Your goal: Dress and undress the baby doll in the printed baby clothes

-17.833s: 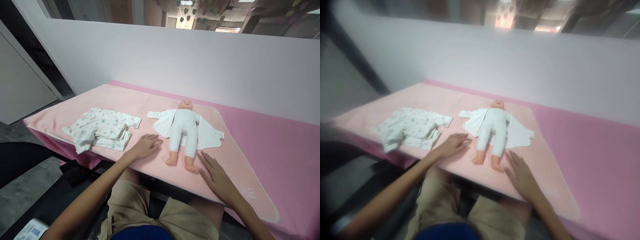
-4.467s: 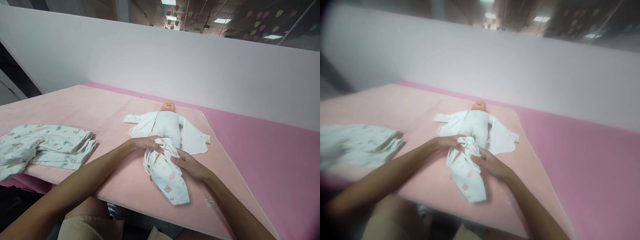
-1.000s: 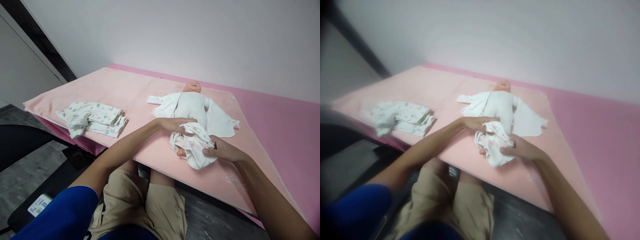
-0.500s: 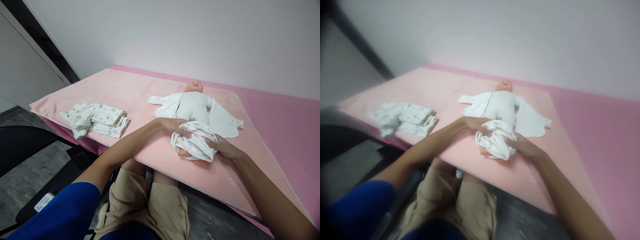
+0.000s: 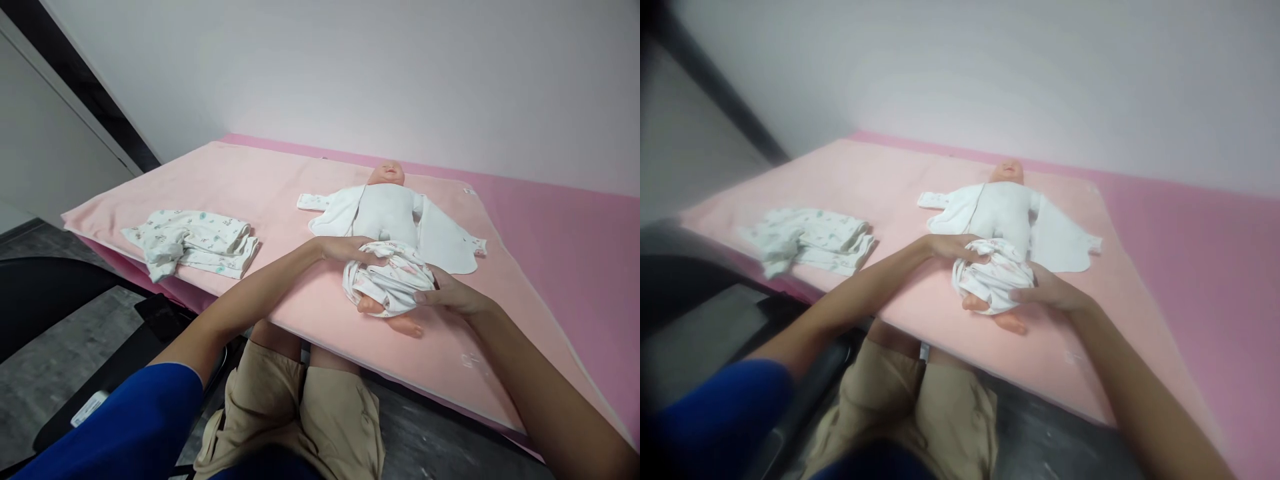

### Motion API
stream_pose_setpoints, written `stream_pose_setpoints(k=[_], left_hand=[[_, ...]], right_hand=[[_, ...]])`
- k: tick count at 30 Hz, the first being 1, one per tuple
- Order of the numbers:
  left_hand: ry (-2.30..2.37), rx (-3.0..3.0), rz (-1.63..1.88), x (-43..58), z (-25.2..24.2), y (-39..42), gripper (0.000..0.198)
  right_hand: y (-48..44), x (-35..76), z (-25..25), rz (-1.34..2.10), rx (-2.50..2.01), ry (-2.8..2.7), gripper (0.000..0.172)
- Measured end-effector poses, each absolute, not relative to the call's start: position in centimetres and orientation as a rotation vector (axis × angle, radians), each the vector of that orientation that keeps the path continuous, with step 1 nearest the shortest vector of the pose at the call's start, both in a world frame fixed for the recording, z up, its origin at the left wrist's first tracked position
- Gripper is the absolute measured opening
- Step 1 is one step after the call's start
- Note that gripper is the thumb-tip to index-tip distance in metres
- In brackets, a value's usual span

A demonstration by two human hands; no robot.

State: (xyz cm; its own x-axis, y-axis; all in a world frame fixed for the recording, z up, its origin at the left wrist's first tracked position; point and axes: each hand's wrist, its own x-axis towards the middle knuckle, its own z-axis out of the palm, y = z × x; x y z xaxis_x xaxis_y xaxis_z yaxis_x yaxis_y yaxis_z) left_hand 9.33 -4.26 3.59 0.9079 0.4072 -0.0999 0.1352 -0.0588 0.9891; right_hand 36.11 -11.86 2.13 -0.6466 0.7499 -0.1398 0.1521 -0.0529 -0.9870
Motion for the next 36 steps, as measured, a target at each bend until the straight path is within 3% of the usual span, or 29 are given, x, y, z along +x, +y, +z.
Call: stream_pose_setpoints(k=[4,10,17,23,27,33,36], left_hand=[[0.476,1.6,0.187,9.3,3.8,-4.3,0.054],[0.449,1.705,0.198,9.5,4.1,-4.4,0.073],[0.463,1.668,0.166,9.4,3.7,-4.1,0.061],[0.361,1.607,0.257,9.5,3.0,-4.0,0.066],[0.371,1.554,0.306,9.6,3.6,-5.1,0.064],[0.51,1.781,0.36,9.4,4.9,-8.0,0.048],[0.483,1.923,0.37,9.5,5.0,-8.9,0.043]], right_hand=[[-12.0,35.8,1.9,1.641,-0.907,-1.738,0.075],[-12.4,35.3,2.2,1.636,-0.902,-1.59,0.075],[-12.4,35.9,1.7,1.757,-0.829,-1.604,0.075],[-12.7,35.0,2.8,1.713,-0.901,-1.653,0.069],[-13.8,33.6,3.1,1.433,-1.066,-1.588,0.061],[-18.7,30.3,2.9,0.681,-1.4,-1.388,0.023],[-22.5,27.5,1.8,0.486,-1.482,-1.277,0.023]])
